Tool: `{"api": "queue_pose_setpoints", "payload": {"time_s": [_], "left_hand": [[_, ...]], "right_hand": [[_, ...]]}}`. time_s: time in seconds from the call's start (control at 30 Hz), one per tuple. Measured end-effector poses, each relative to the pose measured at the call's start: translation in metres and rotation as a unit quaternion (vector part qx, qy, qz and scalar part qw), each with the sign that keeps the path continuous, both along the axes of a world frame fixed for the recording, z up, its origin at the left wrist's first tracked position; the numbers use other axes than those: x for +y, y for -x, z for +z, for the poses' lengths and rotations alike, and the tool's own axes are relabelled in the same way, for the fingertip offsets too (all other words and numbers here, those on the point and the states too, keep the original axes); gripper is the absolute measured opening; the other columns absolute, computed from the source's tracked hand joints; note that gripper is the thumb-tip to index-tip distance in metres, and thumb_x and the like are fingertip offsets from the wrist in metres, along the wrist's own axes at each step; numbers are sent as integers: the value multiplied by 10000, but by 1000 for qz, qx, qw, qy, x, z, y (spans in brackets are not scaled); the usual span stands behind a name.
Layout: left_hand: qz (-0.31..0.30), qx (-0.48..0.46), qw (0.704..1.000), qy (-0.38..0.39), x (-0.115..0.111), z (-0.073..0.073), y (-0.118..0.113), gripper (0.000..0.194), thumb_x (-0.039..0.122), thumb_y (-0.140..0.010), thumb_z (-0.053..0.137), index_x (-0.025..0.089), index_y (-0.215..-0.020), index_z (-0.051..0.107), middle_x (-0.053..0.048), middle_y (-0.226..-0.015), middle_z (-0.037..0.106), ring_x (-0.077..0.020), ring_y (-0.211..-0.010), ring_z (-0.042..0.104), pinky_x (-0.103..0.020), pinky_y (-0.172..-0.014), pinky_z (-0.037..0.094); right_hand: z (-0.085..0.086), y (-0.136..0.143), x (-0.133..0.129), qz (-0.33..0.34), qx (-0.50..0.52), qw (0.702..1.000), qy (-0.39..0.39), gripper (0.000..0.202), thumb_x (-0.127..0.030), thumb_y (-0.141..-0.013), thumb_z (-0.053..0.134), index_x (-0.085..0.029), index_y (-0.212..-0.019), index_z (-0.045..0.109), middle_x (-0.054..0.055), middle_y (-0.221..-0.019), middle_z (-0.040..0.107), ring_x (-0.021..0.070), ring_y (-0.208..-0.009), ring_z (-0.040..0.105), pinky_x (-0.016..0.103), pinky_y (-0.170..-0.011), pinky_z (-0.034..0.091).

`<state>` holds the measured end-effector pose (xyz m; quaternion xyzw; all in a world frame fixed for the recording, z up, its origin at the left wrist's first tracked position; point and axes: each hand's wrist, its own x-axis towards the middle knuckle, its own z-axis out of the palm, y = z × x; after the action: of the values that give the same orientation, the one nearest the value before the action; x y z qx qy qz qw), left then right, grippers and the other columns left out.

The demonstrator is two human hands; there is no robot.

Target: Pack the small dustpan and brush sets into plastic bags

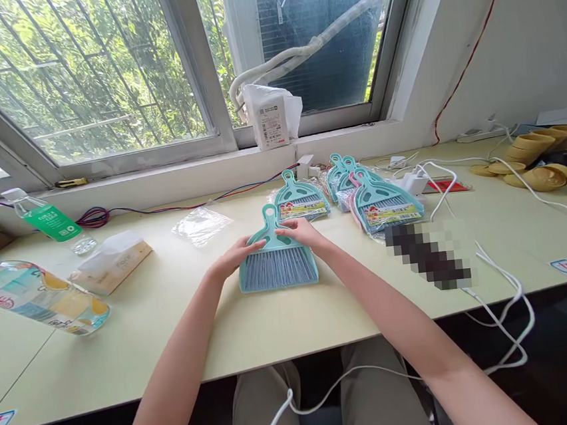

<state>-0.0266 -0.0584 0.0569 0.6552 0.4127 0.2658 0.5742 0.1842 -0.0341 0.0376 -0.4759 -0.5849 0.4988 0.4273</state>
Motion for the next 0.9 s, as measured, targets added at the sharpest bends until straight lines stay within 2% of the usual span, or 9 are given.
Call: {"api": "queue_pose_setpoints", "payload": {"time_s": [0.07, 0.13, 0.23, 0.33, 0.4, 0.5, 0.63, 0.77, 0.9], "left_hand": [[2, 2, 1000, 17, 4, -1, 9, 410, 449, -697, 717, 170, -994, 671, -83, -941, 675, -248, -869, 621, -297, -694, 468], [42, -14, 999, 11, 10, -4, 18, 410, 437, -669, 744, 161, -965, 676, -92, -933, 679, -256, -862, 633, -301, -684, 478], [144, -89, 985, -4, 21, -9, 32, 440, 448, -675, 739, 167, -1005, 664, -100, -974, 677, -259, -907, 642, -310, -722, 510], [238, -176, 955, -27, 30, -13, 44, 471, 422, -691, 731, 185, -1085, 626, -103, -1088, 652, -245, -1008, 625, -305, -818, 525], [267, -196, 943, -41, 35, -17, 50, 502, 388, -691, 733, 197, -1135, 598, -101, -1144, 629, -235, -1048, 612, -295, -846, 528], [286, -159, 944, -40, 39, -23, 56, 523, 382, -700, 718, 215, -1173, 574, -102, -1161, 614, -225, -1041, 616, -277, -809, 544], [295, -103, 949, -30, 37, -27, 54, 556, 400, -694, 710, 221, -1197, 554, -101, -1131, 617, -213, -977, 634, -265, -728, 555], [289, -93, 953, -21, 33, -26, 47, 595, 401, -674, 722, 227, -1213, 543, -92, -1113, 623, -208, -935, 640, -258, -683, 550], [275, -111, 955, -15, 33, -26, 42, 603, 382, -663, 737, 226, -1214, 550, -88, -1127, 622, -205, -941, 637, -253, -697, 543]], "right_hand": [[4, -6, 1, 14, 10, 1000, 20, 380, -465, -847, 561, -144, -994, 700, 100, -963, 725, 170, -816, 675, 283, -737, 525], [6, -14, 2, 11, -22, 1000, 3, 371, -396, -934, 421, -153, -1069, 667, 91, -992, 717, 142, -761, 665, 262, -687, 523], [4, -20, 1, 13, -163, 983, -88, 248, -234, -899, 486, -165, -1053, 668, 68, -995, 707, 141, -799, 648, 264, -722, 515], [-3, -15, -4, 91, -303, 932, -174, 237, -162, -815, 608, -175, -1039, 686, 80, -1082, 680, 190, -1013, 605, 307, -887, 467], [-6, -7, -9, 130, -352, 901, -216, 296, -134, -788, 637, -182, -1078, 678, 95, -1180, 639, 217, -1127, 552, 325, -970, 412], [-4, 1, -15, 163, -370, 884, -233, 365, -115, -776, 641, -211, -1128, 662, 89, -1198, 617, 221, -1151, 536, 309, -967, 398], [4, 5, -22, 191, -361, 892, -195, 413, -150, -743, 683, -219, -1149, 651, 66, -1072, 640, 193, -990, 591, 269, -829, 433], [5, 6, -24, 216, -353, 897, -158, 335, -154, -745, 680, -205, -1075, 679, 40, -914, 660, 177, -873, 595, 259, -756, 434], [-1, 6, -20, 199, -348, 893, -207, 353, -169, -717, 718, -224, -1065, 683, 77, -1143, 602, 227, -1104, 522, 307, -892, 421]]}}
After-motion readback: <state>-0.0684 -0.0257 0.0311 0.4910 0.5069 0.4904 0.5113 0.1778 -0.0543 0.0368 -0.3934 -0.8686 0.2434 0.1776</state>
